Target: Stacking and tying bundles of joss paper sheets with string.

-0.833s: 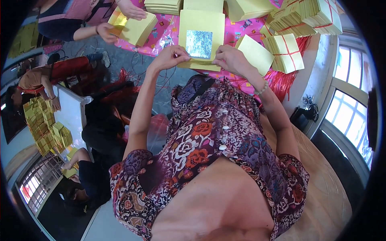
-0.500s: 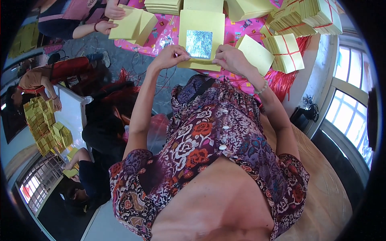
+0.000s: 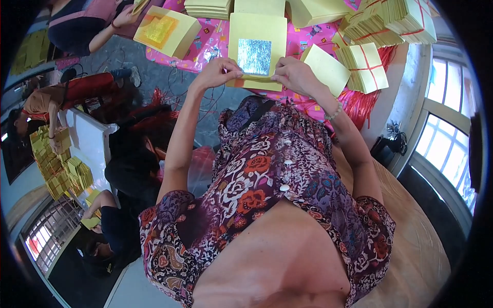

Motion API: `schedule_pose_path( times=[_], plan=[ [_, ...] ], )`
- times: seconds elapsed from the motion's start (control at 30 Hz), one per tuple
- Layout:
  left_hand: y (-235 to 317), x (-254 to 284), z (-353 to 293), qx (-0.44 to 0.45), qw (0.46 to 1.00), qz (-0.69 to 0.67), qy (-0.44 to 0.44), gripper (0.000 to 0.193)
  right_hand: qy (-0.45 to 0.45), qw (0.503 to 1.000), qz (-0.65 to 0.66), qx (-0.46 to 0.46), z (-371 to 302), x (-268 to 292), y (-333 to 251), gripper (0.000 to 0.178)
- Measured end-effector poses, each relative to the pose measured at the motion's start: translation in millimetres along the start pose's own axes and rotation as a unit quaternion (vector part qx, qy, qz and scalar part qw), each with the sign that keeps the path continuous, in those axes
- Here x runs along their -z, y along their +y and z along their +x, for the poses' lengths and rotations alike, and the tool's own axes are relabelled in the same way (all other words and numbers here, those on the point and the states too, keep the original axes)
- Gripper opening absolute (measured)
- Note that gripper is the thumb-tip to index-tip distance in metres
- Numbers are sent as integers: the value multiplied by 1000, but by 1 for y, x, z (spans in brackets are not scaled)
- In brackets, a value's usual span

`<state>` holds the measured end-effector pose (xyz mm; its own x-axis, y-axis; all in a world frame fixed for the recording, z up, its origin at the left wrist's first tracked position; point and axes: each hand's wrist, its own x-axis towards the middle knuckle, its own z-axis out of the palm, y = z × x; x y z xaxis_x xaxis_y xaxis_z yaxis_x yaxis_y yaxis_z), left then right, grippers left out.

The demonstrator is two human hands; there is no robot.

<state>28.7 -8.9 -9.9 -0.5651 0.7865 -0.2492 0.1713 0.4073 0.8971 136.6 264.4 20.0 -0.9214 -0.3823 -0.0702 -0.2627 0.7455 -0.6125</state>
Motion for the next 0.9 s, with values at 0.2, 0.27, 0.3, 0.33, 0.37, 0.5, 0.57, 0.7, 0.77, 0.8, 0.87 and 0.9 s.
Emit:
schedule_pose_path(
  times=[0.2,0.27,0.3,0.33,0.37,0.5,0.57,0.7,0.77,0.8,0.87,0.9],
  plan=[
    [4,-1,0,3,1000,17,14,14,15,1000,-19,4,0,0,2,23],
    [1,0,-2,12,1000,-2,9,17,20,999,-38,8,1,1,3,24],
    [4,0,-5,11,1000,-1,9,17,17,999,-32,1,0,2,1,25],
    [8,-1,-10,-50,996,65,43,23,15,1000,-26,-5,0,4,1,26],
    [11,-1,-12,-110,982,131,76,31,17,999,-28,-5,1,6,2,26],
    [25,4,-8,-163,935,290,126,50,12,1000,-3,-12,-3,8,6,25],
    [14,8,-1,-174,928,299,136,55,18,1000,2,1,-3,11,6,25],
    [5,11,11,-159,923,316,150,49,-11,999,36,36,-10,23,5,26],
    [1,17,14,-160,928,307,139,41,-3,995,62,79,-17,27,1,32],
    [2,18,18,-162,927,308,140,41,17,996,64,60,-22,29,-3,39],
    [3,20,22,-151,948,235,150,30,37,996,65,43,-21,28,3,47],
    [6,21,25,-155,947,238,151,30,45,998,42,29,-21,25,7,49]
  ],
)
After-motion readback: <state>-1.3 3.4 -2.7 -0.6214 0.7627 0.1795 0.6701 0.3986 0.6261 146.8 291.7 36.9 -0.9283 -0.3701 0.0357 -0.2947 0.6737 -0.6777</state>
